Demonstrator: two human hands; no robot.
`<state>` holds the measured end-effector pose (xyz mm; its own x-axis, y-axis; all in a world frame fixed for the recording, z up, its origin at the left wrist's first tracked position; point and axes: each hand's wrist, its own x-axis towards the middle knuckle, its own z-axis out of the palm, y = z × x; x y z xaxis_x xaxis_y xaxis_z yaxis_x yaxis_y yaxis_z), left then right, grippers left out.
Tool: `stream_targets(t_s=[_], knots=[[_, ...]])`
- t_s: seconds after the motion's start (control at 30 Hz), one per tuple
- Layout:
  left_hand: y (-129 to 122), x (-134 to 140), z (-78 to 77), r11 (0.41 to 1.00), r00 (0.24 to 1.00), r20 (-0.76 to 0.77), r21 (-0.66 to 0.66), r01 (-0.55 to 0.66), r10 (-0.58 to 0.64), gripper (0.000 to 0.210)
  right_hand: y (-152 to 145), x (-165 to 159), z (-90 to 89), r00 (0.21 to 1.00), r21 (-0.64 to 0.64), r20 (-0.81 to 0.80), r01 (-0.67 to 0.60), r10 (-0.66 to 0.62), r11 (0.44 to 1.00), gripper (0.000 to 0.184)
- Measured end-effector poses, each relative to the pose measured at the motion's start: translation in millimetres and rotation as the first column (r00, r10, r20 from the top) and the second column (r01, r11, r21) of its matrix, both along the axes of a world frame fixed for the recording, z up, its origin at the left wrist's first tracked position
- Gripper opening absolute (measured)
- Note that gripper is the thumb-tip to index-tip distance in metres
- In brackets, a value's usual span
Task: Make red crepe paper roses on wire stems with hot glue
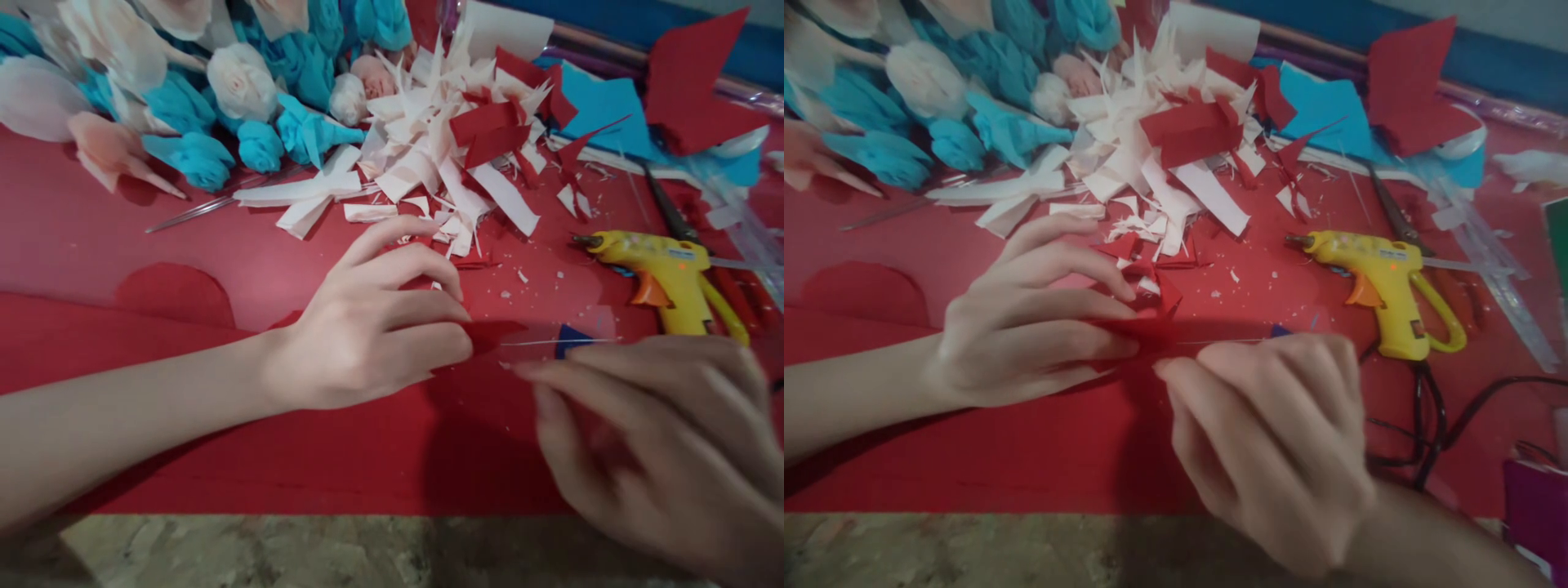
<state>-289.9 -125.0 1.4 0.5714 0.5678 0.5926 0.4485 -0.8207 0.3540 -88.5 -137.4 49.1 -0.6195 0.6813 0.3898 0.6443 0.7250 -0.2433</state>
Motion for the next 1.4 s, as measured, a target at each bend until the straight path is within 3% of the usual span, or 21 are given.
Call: stream_targets(t_s=[0.1, 0.17, 0.3, 0.4, 0.97, 1.17, 1.4], knots=[[2.3, -3.0, 1.1, 0.996, 0.998, 0.011, -0.067, 0.059, -0.058, 0.004, 6.2, 1.6, 7.3, 0.994, -0.025, -0.039, 0.1, -0.101, 0.995, 0.015], [4.0, -3.2, 1.5, 0.991, 0.997, 0.027, -0.116, 0.072, -0.07, 0.004, 9.2, 3.6, 5.8, 0.992, -0.143, -0.003, 0.121, -0.123, 0.982, 0.019], [6.2, -0.9, 0.8, 0.986, 0.993, 0.072, -0.136, 0.1, -0.091, 0.007, 9.6, 5.3, -2.5, 0.998, -0.419, 0.003, 0.062, -0.067, 0.906, 0.021], [6.7, -0.4, 0.5, 0.984, 0.99, 0.091, -0.135, 0.118, -0.106, 0.007, 7.3, 3.8, -5.2, 0.997, -0.501, -0.04, 0.034, -0.063, 0.865, 0.019], [6.3, 3.2, 2.1, 0.969, 0.989, 0.149, -0.244, 0.041, -0.005, 0.008, 4.4, -1.1, -10.2, 0.986, -0.527, -0.09, 0.073, -0.141, 0.847, 0.026], [3.4, 3.9, 5.0, 0.952, 0.991, 0.13, -0.305, 0.024, 0.017, 0.007, 6.9, -1.2, -10.2, 0.985, -0.607, -0.113, 0.034, -0.129, 0.794, 0.017], [3.6, 4.8, 8.8, 0.964, 0.993, 0.115, -0.266, 0.029, 0.002, 0.008, 8.4, -1.7, -6.2, 0.977, -0.681, -0.172, -0.027, -0.125, 0.732, 0.011]])
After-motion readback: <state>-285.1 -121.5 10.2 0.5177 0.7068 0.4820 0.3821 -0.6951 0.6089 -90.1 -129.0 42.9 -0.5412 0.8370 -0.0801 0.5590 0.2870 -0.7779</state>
